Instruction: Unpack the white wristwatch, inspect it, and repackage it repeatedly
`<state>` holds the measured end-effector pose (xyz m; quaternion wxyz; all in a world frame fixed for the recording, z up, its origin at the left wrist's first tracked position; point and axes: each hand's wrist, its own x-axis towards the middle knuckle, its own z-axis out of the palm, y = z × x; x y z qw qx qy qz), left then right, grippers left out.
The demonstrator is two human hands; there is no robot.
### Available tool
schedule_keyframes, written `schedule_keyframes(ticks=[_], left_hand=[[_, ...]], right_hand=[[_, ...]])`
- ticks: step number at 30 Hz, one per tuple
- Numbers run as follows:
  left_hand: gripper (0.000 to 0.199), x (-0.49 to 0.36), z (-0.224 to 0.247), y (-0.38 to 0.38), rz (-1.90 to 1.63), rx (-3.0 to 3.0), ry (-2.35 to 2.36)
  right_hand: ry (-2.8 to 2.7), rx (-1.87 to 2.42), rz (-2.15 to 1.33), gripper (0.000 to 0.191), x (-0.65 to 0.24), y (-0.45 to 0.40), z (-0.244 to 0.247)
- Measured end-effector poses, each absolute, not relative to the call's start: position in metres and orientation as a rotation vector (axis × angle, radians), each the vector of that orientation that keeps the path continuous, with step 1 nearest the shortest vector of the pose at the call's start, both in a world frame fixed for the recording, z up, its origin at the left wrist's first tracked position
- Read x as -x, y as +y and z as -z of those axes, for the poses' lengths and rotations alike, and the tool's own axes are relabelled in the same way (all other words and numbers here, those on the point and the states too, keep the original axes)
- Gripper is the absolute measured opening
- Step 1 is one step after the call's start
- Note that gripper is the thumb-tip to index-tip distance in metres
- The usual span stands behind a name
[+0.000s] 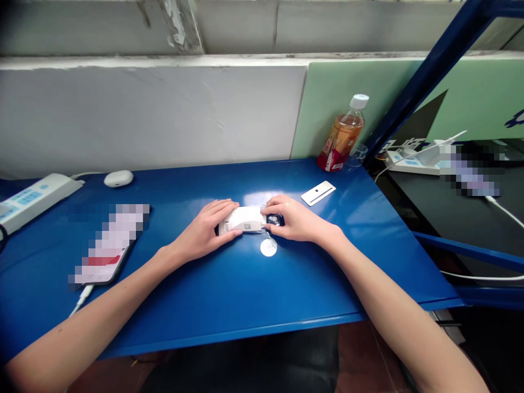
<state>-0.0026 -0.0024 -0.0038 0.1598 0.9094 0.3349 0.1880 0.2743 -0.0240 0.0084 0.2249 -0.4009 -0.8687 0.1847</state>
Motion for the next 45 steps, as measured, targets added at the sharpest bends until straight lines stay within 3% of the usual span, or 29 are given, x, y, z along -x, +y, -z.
schedule_keyframes(ticks=[13, 17, 25, 38, 45], left_hand=[[0.050, 0.003, 0.000, -0.002, -0.508, -2.580, 0.998], [0.052, 0.004, -0.001, -0.002, -0.495, -2.571, 1.026], [0.056, 0.006, 0.002, -0.001, -0.498, -2.576, 0.996], [0.050, 0.007, 0.000, 0.001, -0.463, -2.660, 1.033], [0.049, 0.009, -0.002, 0.001, -0.408, -2.611, 1.029]], right_hand=[[-2.525, 1.217, -0.203, 0.020, -0.276, -0.019, -0.011], [-2.553, 1.274, -0.292, 0.016, -0.293, -0.016, -0.021], [-2.464, 1.230, -0.394, 0.037, -0.285, -0.025, -0.019], [-2.434, 1.221, -0.235, 0.014, -0.285, -0.021, -0.024], [-2.248, 1.377, -0.290, 0.013, -0.303, -0.017, -0.026]])
